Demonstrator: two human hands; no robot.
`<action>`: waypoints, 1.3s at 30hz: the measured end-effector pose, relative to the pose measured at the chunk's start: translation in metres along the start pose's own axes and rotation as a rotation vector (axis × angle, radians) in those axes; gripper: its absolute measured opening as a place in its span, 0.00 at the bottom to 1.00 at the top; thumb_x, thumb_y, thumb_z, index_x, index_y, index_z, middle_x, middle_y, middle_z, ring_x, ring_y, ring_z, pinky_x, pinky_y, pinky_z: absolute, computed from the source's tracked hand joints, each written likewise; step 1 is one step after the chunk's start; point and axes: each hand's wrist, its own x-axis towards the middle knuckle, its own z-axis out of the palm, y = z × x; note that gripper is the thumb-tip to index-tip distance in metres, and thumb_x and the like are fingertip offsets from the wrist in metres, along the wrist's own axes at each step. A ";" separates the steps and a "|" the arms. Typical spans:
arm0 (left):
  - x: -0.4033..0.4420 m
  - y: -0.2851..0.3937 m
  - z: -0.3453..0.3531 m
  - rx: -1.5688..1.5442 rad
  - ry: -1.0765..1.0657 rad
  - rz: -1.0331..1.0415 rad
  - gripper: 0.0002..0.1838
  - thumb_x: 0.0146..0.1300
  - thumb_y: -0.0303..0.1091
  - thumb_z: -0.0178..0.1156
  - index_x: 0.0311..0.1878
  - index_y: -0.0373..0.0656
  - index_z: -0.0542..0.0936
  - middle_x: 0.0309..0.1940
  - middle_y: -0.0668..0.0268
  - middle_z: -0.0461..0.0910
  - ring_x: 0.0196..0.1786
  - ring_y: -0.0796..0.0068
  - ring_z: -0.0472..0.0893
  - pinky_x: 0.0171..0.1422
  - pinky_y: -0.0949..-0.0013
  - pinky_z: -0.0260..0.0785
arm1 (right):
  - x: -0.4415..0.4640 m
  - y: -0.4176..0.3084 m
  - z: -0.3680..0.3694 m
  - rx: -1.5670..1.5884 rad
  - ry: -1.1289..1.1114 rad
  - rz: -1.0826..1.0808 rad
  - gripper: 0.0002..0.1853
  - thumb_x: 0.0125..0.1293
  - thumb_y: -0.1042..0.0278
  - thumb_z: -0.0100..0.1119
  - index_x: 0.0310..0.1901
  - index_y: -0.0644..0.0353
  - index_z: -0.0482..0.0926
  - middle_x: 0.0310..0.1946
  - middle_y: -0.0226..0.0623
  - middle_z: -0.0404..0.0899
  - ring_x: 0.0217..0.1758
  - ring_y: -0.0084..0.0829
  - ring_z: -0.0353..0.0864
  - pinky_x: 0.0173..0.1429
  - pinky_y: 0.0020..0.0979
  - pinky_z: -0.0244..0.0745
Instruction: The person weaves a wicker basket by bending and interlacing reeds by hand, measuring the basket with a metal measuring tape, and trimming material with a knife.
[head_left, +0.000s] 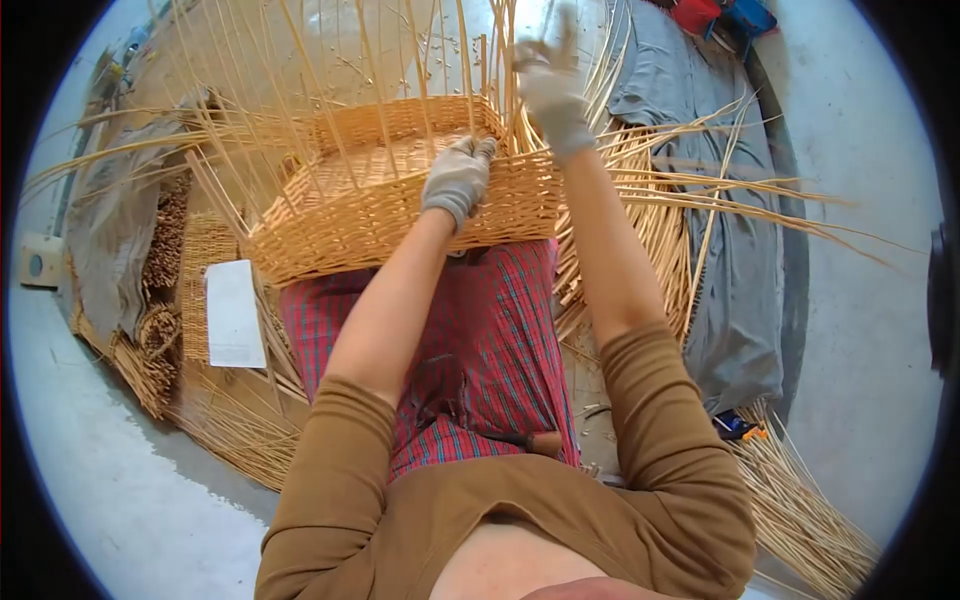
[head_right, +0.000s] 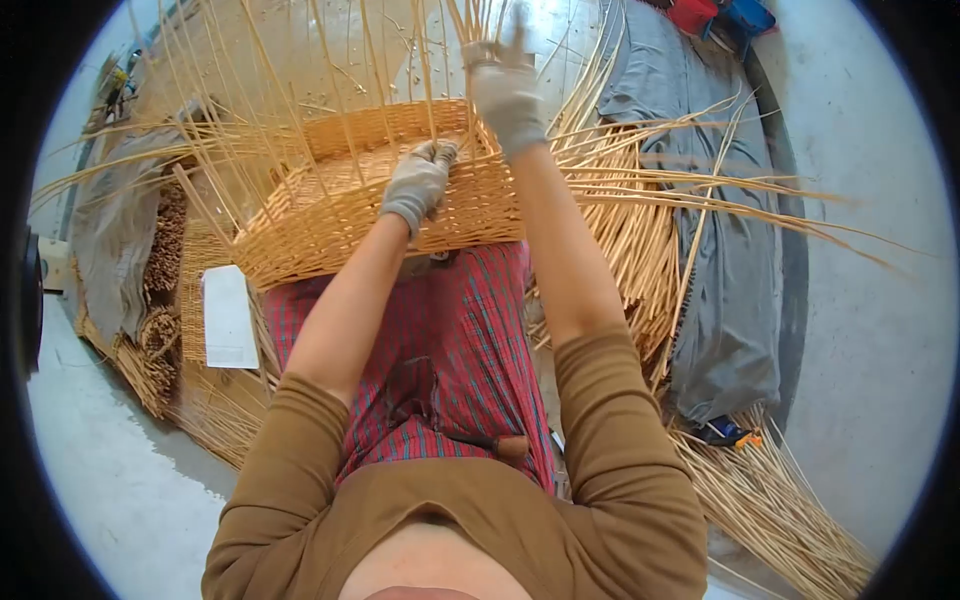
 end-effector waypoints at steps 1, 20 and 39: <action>0.029 -0.030 0.013 0.107 0.145 0.167 0.20 0.71 0.53 0.55 0.49 0.45 0.79 0.23 0.55 0.80 0.21 0.65 0.80 0.28 0.59 0.72 | -0.018 0.025 -0.023 0.234 0.020 -0.121 0.22 0.73 0.68 0.51 0.67 0.54 0.63 0.41 0.46 0.81 0.42 0.36 0.84 0.45 0.32 0.81; -0.021 -0.006 0.041 0.693 0.286 0.672 0.29 0.57 0.50 0.66 0.61 0.53 0.74 0.52 0.64 0.79 0.57 0.60 0.76 0.63 0.51 0.59 | -0.040 0.138 -0.051 -0.628 -0.047 -0.348 0.10 0.67 0.61 0.52 0.47 0.40 0.80 0.22 0.41 0.81 0.28 0.44 0.83 0.35 0.46 0.75; -0.149 -0.195 0.009 0.290 -0.677 0.002 0.20 0.63 0.46 0.58 0.51 0.42 0.80 0.43 0.48 0.83 0.48 0.47 0.83 0.52 0.47 0.74 | -0.235 0.214 0.244 -0.730 -0.976 -0.378 0.22 0.64 0.60 0.54 0.60 0.54 0.75 0.48 0.46 0.83 0.54 0.49 0.82 0.58 0.47 0.76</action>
